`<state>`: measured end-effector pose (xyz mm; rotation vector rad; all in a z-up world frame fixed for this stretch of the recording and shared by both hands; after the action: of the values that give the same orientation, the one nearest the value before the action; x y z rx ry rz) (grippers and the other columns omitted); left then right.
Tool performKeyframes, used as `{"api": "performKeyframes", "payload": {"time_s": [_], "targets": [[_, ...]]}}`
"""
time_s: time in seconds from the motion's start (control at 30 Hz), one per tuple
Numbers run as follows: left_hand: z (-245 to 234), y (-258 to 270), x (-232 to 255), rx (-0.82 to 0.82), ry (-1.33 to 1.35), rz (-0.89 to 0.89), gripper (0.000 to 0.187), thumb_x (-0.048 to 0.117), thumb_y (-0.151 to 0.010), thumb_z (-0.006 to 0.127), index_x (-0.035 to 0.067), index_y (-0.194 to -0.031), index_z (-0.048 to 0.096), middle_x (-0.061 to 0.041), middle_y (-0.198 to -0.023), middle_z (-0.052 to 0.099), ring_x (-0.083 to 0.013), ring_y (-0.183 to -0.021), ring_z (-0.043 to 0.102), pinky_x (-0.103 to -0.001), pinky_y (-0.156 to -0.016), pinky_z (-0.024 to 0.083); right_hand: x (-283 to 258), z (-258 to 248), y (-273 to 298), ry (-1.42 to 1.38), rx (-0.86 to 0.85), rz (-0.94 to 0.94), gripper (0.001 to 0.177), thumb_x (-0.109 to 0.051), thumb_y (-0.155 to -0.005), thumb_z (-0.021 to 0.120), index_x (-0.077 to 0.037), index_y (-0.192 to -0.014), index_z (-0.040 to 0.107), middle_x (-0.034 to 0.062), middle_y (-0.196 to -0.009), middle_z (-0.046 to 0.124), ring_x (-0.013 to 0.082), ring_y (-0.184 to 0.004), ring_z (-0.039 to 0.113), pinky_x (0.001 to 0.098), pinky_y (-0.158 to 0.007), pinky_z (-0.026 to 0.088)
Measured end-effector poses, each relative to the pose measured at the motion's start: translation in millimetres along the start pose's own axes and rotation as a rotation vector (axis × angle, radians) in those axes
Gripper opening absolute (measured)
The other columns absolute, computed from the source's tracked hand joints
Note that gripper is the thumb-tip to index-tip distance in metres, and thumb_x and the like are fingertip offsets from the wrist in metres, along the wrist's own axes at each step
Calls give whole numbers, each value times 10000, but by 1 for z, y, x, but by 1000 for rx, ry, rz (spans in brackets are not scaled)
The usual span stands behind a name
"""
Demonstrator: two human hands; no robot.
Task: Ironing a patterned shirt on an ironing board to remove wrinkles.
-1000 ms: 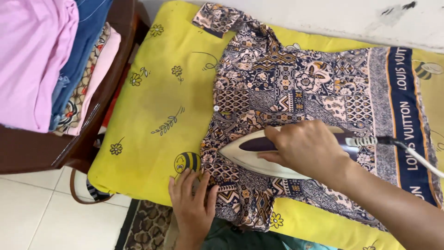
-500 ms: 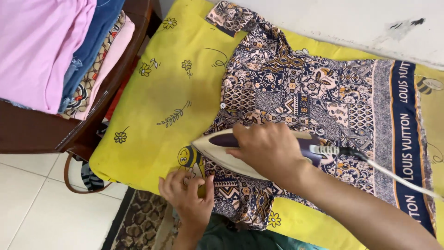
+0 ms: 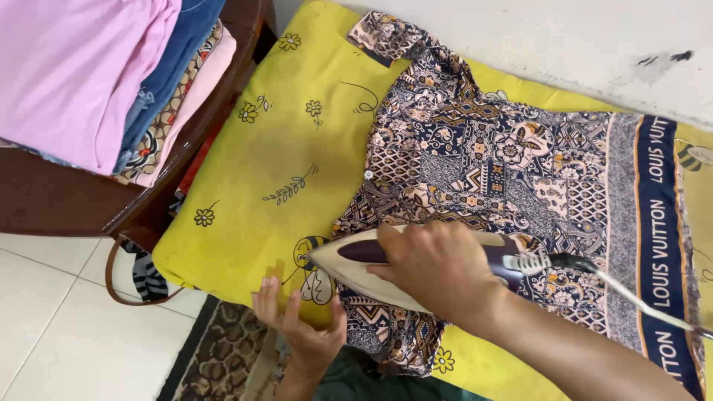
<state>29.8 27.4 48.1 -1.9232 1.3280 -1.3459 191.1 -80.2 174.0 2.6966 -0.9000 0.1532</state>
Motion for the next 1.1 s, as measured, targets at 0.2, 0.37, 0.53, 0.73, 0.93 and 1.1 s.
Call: {"api": "performKeyframes", "payload": {"time_s": [0.2,0.37,0.53,0.73,0.93,1.1], "targets": [[-10,-32,23,-9,185,-28,666,304,-971,596,88,-1511,270,-234,-1615,253,-417,-1544,257,-621,-1310,208,0,7,22,-23,33,-47,491,-694,-991,589,-207,-937,590,39,-688,704,296,-578,710,425,-452,520],[24,-54,54,-386,406,133,455,216,-989,550,38,-1398,463,-201,-1545,470,-380,-1490,432,-739,-1253,269,61,45,80,75,-25,103,521,-796,-912,563,-275,-913,579,-16,-659,710,296,-594,730,477,-474,565],[67,-36,46,-744,-350,296,842,728,-1006,281,179,-1643,233,-6,-1724,192,-236,-1599,141,-633,-1196,172,120,62,114,207,-28,459,638,-908,-782,427,-422,-1157,602,1,-600,713,306,-604,760,458,-478,578],[65,-31,40,-730,-445,238,817,766,-946,344,323,-1627,253,-45,-1721,182,-278,-1588,153,-703,-1127,229,92,29,35,31,0,356,629,-816,-924,391,-244,-1078,603,47,-610,689,288,-542,733,464,-465,594],[59,-27,36,-743,-487,241,870,813,-896,394,381,-1630,217,-51,-1739,105,-291,-1589,115,-727,-1078,227,73,-1,-66,-87,-77,288,541,-709,-950,580,-185,-1067,648,83,-869,724,362,-820,728,461,-609,557],[48,-27,34,-703,-482,196,830,789,-923,372,347,-1617,266,-98,-1714,191,-332,-1571,202,-727,-1086,266,76,3,-27,-42,-48,170,570,-749,-927,567,-200,-1063,635,113,-798,725,392,-765,735,501,-584,577]]}}
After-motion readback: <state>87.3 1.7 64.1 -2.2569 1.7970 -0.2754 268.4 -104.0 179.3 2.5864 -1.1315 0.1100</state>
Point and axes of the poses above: each hand's wrist, its own y-axis away from the middle knuckle, its own z-axis out of the palm, x = y × z, the point moved 6 cm from there along -y, towards the middle knuckle
